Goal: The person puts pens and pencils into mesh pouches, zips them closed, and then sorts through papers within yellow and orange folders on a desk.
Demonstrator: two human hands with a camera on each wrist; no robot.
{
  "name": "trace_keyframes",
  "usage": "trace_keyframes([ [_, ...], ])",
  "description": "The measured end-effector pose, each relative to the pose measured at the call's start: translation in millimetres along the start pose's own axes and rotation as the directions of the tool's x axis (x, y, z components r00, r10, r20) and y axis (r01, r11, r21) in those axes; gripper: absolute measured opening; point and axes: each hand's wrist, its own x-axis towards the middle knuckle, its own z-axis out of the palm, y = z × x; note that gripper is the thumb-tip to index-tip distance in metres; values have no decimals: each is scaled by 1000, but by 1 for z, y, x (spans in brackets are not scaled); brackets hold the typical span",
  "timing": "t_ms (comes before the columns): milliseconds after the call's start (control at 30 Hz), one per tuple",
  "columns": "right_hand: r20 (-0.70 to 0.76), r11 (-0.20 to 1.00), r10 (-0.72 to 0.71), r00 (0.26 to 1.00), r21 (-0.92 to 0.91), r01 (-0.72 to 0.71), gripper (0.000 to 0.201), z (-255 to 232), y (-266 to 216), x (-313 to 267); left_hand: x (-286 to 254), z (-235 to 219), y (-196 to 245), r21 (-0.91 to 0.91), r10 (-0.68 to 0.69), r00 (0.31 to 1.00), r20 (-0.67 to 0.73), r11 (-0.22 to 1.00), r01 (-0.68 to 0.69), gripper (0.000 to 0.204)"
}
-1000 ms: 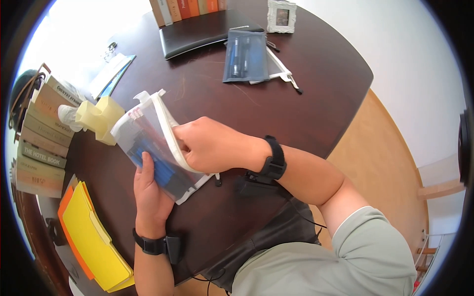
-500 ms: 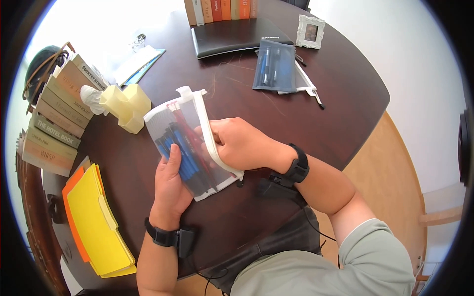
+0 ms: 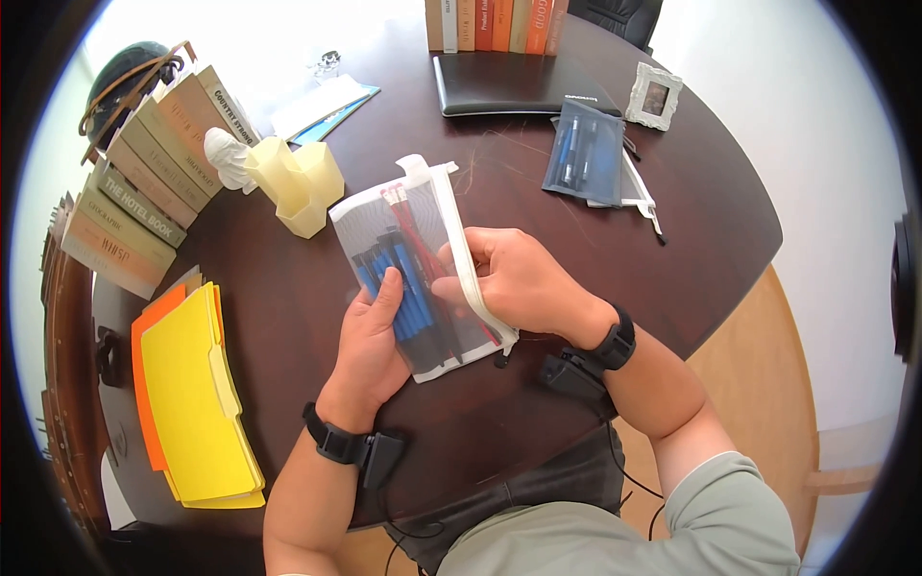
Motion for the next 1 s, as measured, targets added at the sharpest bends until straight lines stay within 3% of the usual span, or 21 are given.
trace_keyframes([
  [167,-13,998,39,999,48,-38,27,1,-2,-2,-2,4,2,-6,-10,1000,-18,1000,10,38],
  [267,44,998,-13,999,67,10,29,-1,1,-2,-1,0,2,3,-16,1000,-2,1000,16,39],
  [367,106,996,25,994,82,-34,29,-5,-2,-2,-1,-3,0,7,-24,1000,-1,1000,24,39],
  [567,71,984,54,996,-172,-41,29,-8,-12,-5,-2,-1,3,4,-28,999,-43,1000,28,37],
  [767,171,948,61,983,-317,-4,30,-11,-16,-6,-2,0,3,27,-23,999,-24,999,24,41],
  [867,222,973,156,963,-204,-110,36,-13,-18,-6,-3,-1,3,26,-23,999,-24,999,23,41],
  [1000,191,978,181,965,-134,-157,36,-11,-24,-9,-4,2,4,-3,-16,1000,-9,1000,16,39],
])
